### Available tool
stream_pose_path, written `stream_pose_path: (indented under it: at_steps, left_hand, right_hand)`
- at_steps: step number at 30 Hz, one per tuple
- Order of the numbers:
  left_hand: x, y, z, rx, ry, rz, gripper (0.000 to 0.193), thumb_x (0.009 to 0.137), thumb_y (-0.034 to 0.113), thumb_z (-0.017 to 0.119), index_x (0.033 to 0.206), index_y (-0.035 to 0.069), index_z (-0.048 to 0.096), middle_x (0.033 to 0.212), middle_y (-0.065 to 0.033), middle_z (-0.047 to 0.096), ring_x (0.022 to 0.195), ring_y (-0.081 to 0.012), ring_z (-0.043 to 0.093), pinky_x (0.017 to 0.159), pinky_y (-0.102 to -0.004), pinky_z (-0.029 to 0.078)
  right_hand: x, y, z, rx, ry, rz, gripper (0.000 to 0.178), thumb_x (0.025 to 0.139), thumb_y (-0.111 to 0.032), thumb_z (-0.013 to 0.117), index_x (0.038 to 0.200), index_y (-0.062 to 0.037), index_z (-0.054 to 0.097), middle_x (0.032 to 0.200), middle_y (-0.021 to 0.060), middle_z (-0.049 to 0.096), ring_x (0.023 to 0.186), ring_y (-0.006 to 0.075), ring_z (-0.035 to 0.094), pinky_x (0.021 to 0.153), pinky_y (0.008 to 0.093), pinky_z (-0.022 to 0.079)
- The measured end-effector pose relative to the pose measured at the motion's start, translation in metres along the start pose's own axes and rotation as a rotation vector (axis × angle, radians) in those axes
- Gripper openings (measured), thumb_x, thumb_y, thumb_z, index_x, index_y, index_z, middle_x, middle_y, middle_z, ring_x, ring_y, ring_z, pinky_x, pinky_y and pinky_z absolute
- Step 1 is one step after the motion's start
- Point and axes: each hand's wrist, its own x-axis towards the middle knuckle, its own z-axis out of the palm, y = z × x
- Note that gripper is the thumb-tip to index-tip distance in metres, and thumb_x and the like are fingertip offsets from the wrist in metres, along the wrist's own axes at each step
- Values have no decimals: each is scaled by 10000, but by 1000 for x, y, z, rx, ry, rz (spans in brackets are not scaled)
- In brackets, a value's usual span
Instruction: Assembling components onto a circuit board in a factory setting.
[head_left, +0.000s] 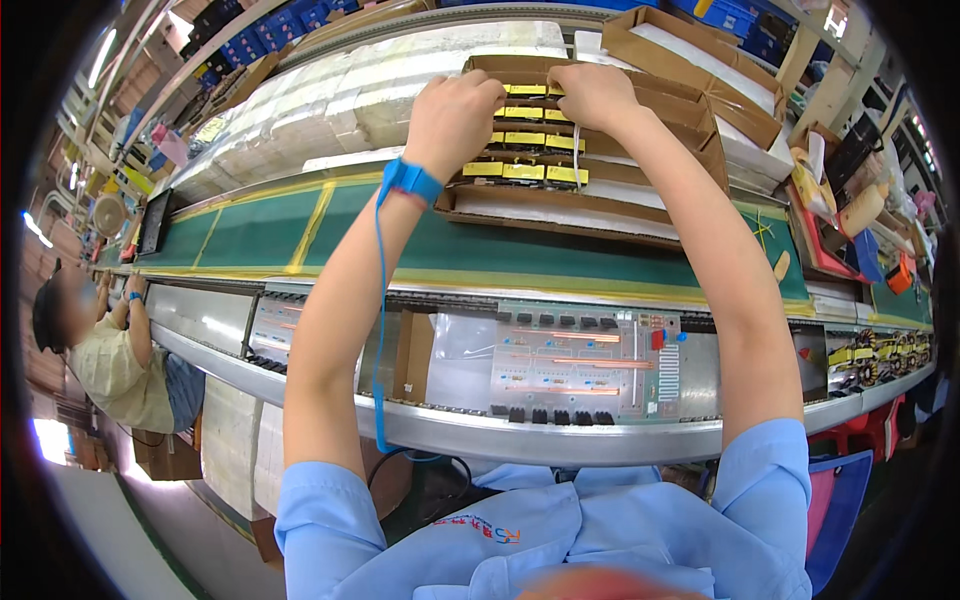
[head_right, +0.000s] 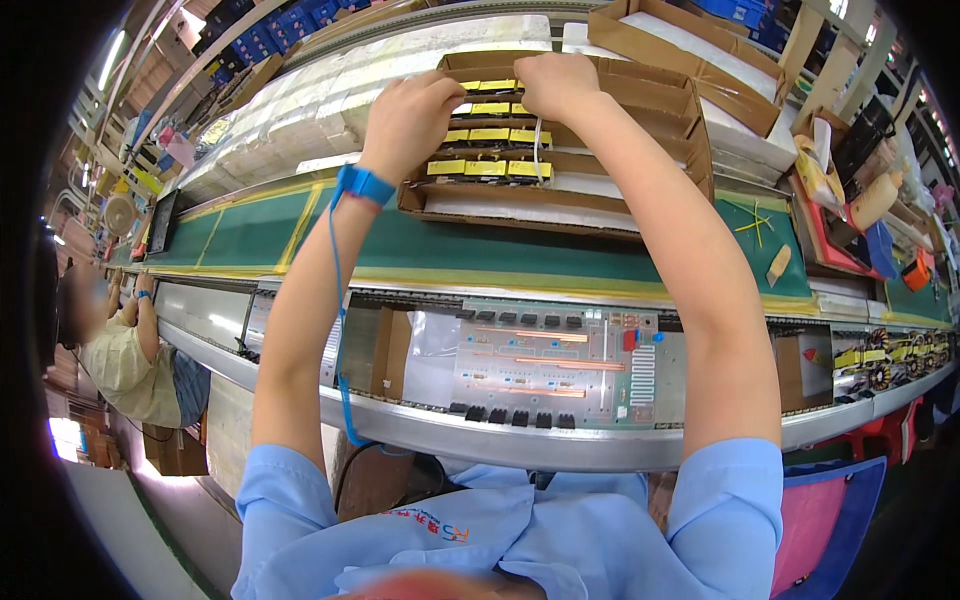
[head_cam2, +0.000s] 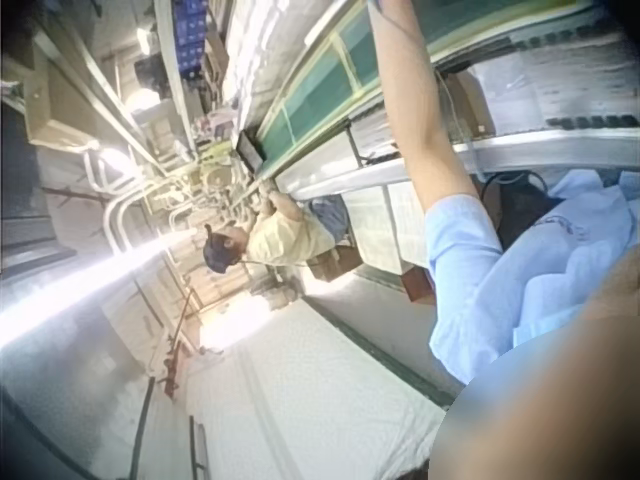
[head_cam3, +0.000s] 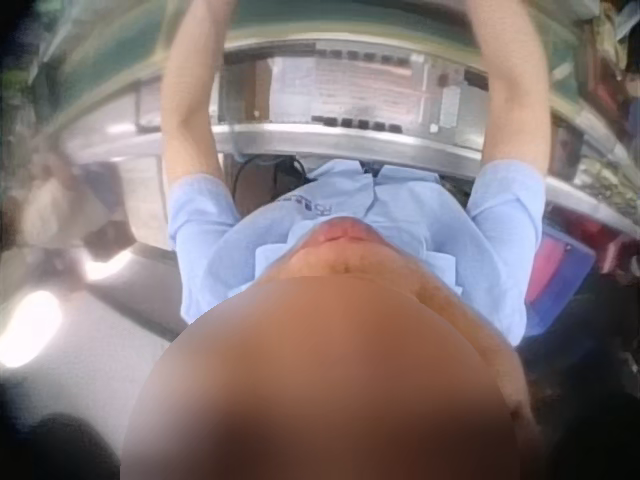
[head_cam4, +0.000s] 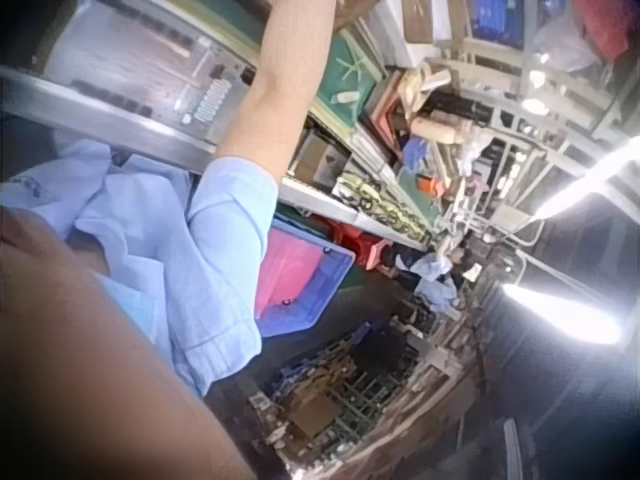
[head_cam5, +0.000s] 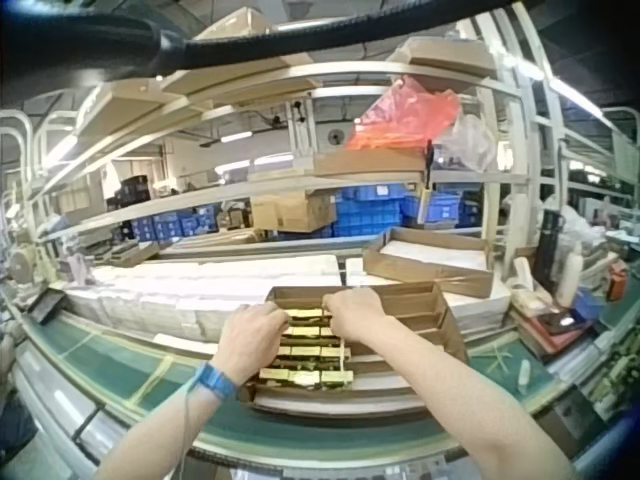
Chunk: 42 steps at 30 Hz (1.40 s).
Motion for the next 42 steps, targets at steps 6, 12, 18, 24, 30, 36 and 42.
stream_pose_path:
  at_steps: [6, 12, 18, 24, 30, 36, 42]
  left_hand:
    - [51, -30, 55, -14, -318, -39, 177, 846, 252, 624, 929, 132, 724, 848, -86, 691, 786, -293, 647, 734, -395, 510]
    - [83, -34, 70, 101, -538, 13, 266, 857, 375, 630, 1019, 189, 730, 910, -88, 710, 864, -292, 664, 794, -405, 526]
    - [71, -40, 71, -205, -681, -187, 339, 856, 415, 630, 1084, 179, 711, 1001, -99, 705, 905, -280, 658, 851, -366, 508]
    - [73, -56, 77, -426, -749, -270, 414, 827, 414, 696, 1143, 147, 695, 1036, -101, 702, 926, -224, 645, 879, -341, 481]
    - [88, -39, 92, 61, -564, -8, 244, 846, 341, 611, 1050, 267, 721, 940, -52, 719, 895, -223, 674, 891, -377, 434]
    - [57, -53, 88, 91, -421, 124, 278, 835, 363, 600, 1097, 338, 688, 885, -21, 714, 836, -228, 659, 838, -388, 424]
    - [68, -45, 70, -37, -607, -6, 404, 789, 507, 642, 1166, 362, 661, 1033, -38, 702, 908, -255, 660, 852, -375, 457]
  right_hand:
    - [-2, 56, 28, 703, -98, -14, 415, 875, -143, 617, 1285, -98, 571, 1049, 71, 656, 974, 151, 591, 878, 284, 463]
    - [5, 76, 38, 857, -34, -138, 319, 873, -131, 613, 1188, -92, 637, 1040, 52, 662, 939, 165, 595, 848, 311, 459]
    - [-1, 41, 7, -75, 354, -221, 217, 814, -263, 647, 957, -107, 694, 967, 65, 690, 908, 269, 637, 770, 418, 460]
    - [16, 52, 17, 839, -233, -158, 382, 811, -232, 707, 1135, -41, 644, 1031, 48, 651, 933, 119, 573, 835, 264, 448]
    - [36, 76, 47, 1019, -303, -107, 287, 882, -221, 644, 1107, -46, 609, 967, 44, 646, 860, 126, 574, 766, 263, 450]
    - [13, 34, 36, 540, 56, -179, 305, 948, -245, 508, 1187, -58, 544, 1076, 179, 633, 1007, 328, 598, 835, 364, 452]
    - [8, 61, 41, 633, 52, -95, 323, 961, -241, 483, 1221, -53, 522, 1059, 190, 631, 993, 322, 607, 861, 381, 447]
